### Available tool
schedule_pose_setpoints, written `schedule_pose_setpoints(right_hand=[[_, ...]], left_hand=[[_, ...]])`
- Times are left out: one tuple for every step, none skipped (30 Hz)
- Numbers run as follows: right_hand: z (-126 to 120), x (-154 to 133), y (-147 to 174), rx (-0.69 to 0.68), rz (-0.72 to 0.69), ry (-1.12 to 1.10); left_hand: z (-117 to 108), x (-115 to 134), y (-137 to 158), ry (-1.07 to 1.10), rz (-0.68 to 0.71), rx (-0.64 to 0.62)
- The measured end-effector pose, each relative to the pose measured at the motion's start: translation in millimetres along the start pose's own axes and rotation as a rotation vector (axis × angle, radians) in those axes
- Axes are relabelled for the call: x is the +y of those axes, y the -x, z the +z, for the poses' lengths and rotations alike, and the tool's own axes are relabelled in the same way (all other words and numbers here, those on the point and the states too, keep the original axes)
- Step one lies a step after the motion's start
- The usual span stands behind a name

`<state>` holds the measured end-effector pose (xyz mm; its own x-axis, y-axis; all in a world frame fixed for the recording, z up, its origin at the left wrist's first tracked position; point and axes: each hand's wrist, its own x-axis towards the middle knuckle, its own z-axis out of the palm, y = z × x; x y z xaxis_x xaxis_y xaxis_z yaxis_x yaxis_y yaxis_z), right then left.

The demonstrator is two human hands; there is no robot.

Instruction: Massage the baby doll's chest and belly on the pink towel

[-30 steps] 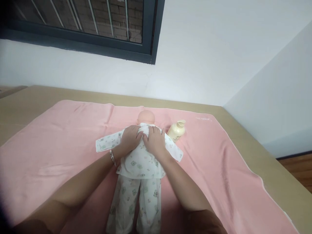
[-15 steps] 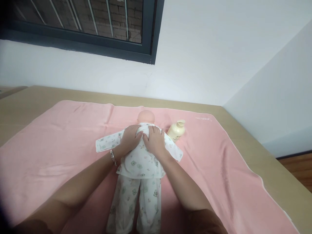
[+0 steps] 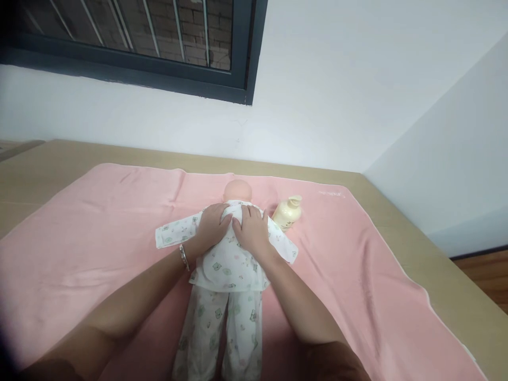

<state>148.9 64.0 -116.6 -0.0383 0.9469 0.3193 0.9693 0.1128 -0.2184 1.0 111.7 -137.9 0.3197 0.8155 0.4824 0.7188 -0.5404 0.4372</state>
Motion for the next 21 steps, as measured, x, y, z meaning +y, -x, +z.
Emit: schedule_pose_setpoints(right_hand=[[0.0, 0.1, 0.0, -0.001, 0.001, -0.002], [0.0, 0.1, -0.1, -0.002, 0.002, -0.003], [0.0, 0.1, -0.1, -0.005, 0.000, -0.004], [-0.1, 0.1, 0.0, -0.008, -0.002, -0.004], [-0.3, 0.0, 0.1, -0.010, -0.007, -0.004], [-0.5, 0.0, 0.2, -0.012, -0.012, -0.002], [-0.6, 0.0, 0.4, -0.013, -0.016, 0.001], [-0.8, 0.0, 0.6, -0.014, -0.019, 0.004], [-0.9, 0.0, 0.8, -0.017, -0.020, 0.008], [-1.1, 0.1, 0.9, -0.020, -0.018, 0.010], [-1.3, 0.2, 1.0, -0.025, -0.015, 0.009], [-1.5, 0.3, 1.0, -0.034, -0.010, 0.004], [-1.7, 0.5, 1.0, -0.046, -0.005, -0.004], [-1.9, 0.6, 0.7, -0.063, -0.001, -0.013], [-2.0, 0.7, 0.4, -0.078, 0.002, -0.021], [-2.1, 0.8, 0.1, -0.092, 0.002, -0.026], [-2.1, 0.7, -0.3, -0.102, 0.000, -0.028], [-1.9, 0.5, -0.7, -0.106, -0.002, -0.027], [-1.6, 0.1, -0.8, -0.103, -0.006, -0.022], [-1.3, -0.7, -0.8, -0.095, -0.010, -0.017], [-0.9, -1.7, -0.5, -0.080, -0.018, -0.010]], left_hand=[[0.2, -0.2, 0.1, 0.000, -0.001, 0.001], [0.3, -0.2, 0.1, 0.000, -0.002, 0.001], [0.3, -0.2, 0.1, -0.001, -0.003, 0.002], [0.1, -0.1, 0.0, -0.001, -0.001, 0.002], [-0.2, 0.1, -0.1, -0.003, 0.003, 0.002], [-0.5, 0.3, -0.2, -0.006, 0.009, 0.001], [-0.7, 0.5, -0.3, -0.009, 0.014, 0.002], [-0.9, 0.6, -0.3, -0.014, 0.019, 0.001], [-0.9, 0.7, -0.3, -0.020, 0.023, 0.001], [-0.8, 0.8, -0.2, -0.027, 0.027, -0.001], [-0.6, 0.8, -0.1, -0.035, 0.028, 0.000], [-0.3, 0.7, 0.1, -0.044, 0.029, 0.000], [-0.1, 0.6, 0.2, -0.052, 0.031, 0.000], [-0.1, 0.5, 0.2, -0.059, 0.031, 0.000], [-0.4, 0.3, 0.0, -0.063, 0.031, -0.001], [-1.0, 0.2, -0.5, -0.064, 0.031, -0.004], [-1.9, 0.1, -1.2, -0.062, 0.031, -0.012], [-3.1, 0.1, -2.2, -0.056, 0.036, -0.030], [-4.5, 0.3, -3.3, -0.050, 0.043, -0.051], [-6.0, 0.5, -4.4, -0.044, 0.054, -0.072], [-7.5, 1.1, -5.3, -0.043, 0.070, -0.087]])
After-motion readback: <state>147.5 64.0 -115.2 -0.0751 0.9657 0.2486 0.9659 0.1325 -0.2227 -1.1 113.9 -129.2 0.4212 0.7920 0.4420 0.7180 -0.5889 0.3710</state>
